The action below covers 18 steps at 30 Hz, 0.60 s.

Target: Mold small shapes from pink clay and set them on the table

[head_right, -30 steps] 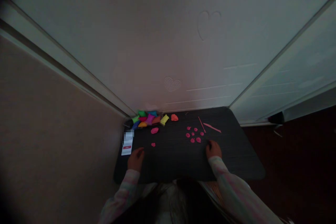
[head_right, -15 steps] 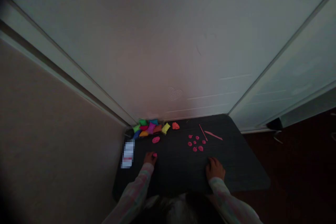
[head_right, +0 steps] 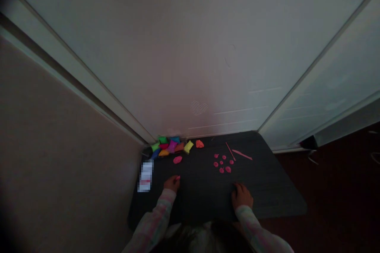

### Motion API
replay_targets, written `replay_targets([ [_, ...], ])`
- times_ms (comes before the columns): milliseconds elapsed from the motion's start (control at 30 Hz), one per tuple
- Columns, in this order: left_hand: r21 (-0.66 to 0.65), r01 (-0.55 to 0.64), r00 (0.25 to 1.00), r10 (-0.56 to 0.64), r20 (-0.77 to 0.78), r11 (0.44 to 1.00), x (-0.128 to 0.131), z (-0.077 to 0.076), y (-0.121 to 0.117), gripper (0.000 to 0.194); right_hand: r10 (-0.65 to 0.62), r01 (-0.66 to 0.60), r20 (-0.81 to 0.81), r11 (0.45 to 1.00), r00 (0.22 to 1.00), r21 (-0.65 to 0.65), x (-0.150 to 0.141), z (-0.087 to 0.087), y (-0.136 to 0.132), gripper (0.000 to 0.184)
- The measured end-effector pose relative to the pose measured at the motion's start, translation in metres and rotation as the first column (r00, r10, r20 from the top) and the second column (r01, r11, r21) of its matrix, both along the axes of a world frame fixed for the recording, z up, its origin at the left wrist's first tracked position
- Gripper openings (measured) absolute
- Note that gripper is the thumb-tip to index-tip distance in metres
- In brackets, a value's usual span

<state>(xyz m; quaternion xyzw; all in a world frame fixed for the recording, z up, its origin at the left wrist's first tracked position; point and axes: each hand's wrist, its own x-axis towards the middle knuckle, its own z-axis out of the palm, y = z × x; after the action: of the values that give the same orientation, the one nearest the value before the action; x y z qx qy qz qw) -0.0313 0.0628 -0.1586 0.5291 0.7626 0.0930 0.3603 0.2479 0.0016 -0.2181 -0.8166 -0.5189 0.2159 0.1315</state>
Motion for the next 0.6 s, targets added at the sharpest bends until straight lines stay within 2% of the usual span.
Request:
replay_targets([
  [100, 0.018, -0.028, 0.990, 0.025, 0.138, 0.999, 0.002, 0.011, -0.004, 0.023, 0.112, -0.101, -0.129, 0.991, 0.985, 0.085, -0.016, 0.011, 0.008, 0.018],
  [200, 0.076, -0.078, 0.967, 0.057, 0.250, 0.994, 0.008, 0.029, -0.008, 0.023, 0.269, -0.210, -0.264, 0.950, 0.926, 0.232, -0.043, 0.033, 0.020, 0.016],
  [267, 0.133, -0.112, 0.946, 0.064, 0.318, 0.985, 0.014, 0.044, -0.013, 0.024, 0.363, -0.251, -0.330, 0.908, 0.872, 0.337, -0.064, 0.055, 0.027, 0.016],
  [400, 0.236, -0.142, 0.894, 0.022, 0.448, 0.962, 0.026, 0.080, -0.023, 0.027, 0.515, -0.286, -0.410, 0.817, 0.753, 0.500, -0.098, 0.111, 0.035, 0.019],
  [500, 0.291, -0.146, 0.847, -0.033, 0.530, 0.946, 0.031, 0.104, -0.028, 0.027, 0.590, -0.298, -0.439, 0.766, 0.677, 0.570, -0.110, 0.151, 0.035, 0.018],
  [600, 0.315, -0.146, 0.803, -0.073, 0.591, 0.938, 0.032, 0.123, -0.032, 0.026, 0.632, -0.302, -0.454, 0.736, 0.628, 0.607, -0.113, 0.178, 0.031, 0.017],
])
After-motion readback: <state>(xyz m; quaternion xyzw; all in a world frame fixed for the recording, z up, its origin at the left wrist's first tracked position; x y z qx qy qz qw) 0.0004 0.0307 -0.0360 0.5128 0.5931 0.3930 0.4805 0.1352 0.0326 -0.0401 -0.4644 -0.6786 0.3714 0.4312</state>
